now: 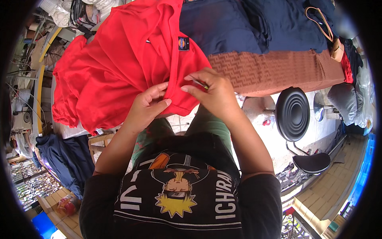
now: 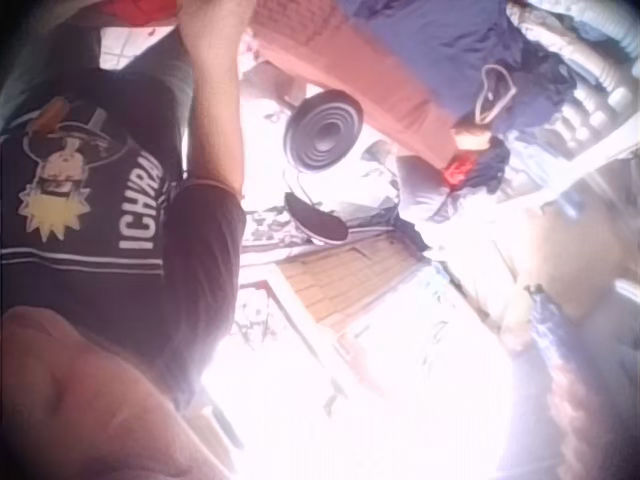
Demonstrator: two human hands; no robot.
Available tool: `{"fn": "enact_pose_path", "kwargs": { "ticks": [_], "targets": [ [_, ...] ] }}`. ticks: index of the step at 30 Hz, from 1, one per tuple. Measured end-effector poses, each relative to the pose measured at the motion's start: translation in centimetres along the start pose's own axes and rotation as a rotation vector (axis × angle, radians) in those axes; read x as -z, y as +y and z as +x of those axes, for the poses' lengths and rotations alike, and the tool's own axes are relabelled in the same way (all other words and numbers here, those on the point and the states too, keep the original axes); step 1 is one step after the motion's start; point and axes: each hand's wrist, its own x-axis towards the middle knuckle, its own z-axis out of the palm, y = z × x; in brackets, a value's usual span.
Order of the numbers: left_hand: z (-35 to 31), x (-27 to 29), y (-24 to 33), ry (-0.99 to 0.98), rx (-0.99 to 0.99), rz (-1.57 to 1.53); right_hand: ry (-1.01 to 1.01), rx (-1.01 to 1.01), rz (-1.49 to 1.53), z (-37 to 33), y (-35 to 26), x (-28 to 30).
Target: The person trims and removes loose threads from several t-shirts using a small pair of shears, handling red and navy blue garments on a work table.
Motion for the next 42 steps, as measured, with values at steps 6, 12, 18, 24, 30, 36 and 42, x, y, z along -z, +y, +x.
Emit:
{"fn": "enact_pose_path", "kwargs": {
  "ticks": [6, 12, 18, 24, 30, 36, 42],
  "targets": [
    [-0.9, 1.2, 0.0, -0.058, 0.008, 0.128, -0.075, -0.041, 0.137, 0.0, -0.3, -0.9],
    [-1.4, 2.5, -1.0, 0.046, -0.002, 0.138, -0.046, -0.263, 0.501, -0.1, -1.4, 1.4],
    [-0.8, 1.1, 1.5, 0.15, -0.099, 0.451, -0.13, -0.127, 0.525, -0.9, -3.2, 2.4],
    [2.9, -0.1, 2.9, 0.241, -0.204, 0.423, -0.383, 0.14, 0.362, -1.6, -5.9, 2.3],
    [5.4, 0.9, 1.3, 0.143, -0.208, 0.38, -0.678, 0.317, 0.483, -2.2, -7.0, 2.2],
    [3.6, 2.3, 2.8, 0.34, -0.402, 0.521, 0.113, 0.12, 0.229, -3.2, -3.6, 11.3],
    [2.8, 6.4, 4.7, 0.421, -0.408, 0.454, 0.476, -0.512, -0.678, -9.5, 1.3, 25.4]
  ]
}}
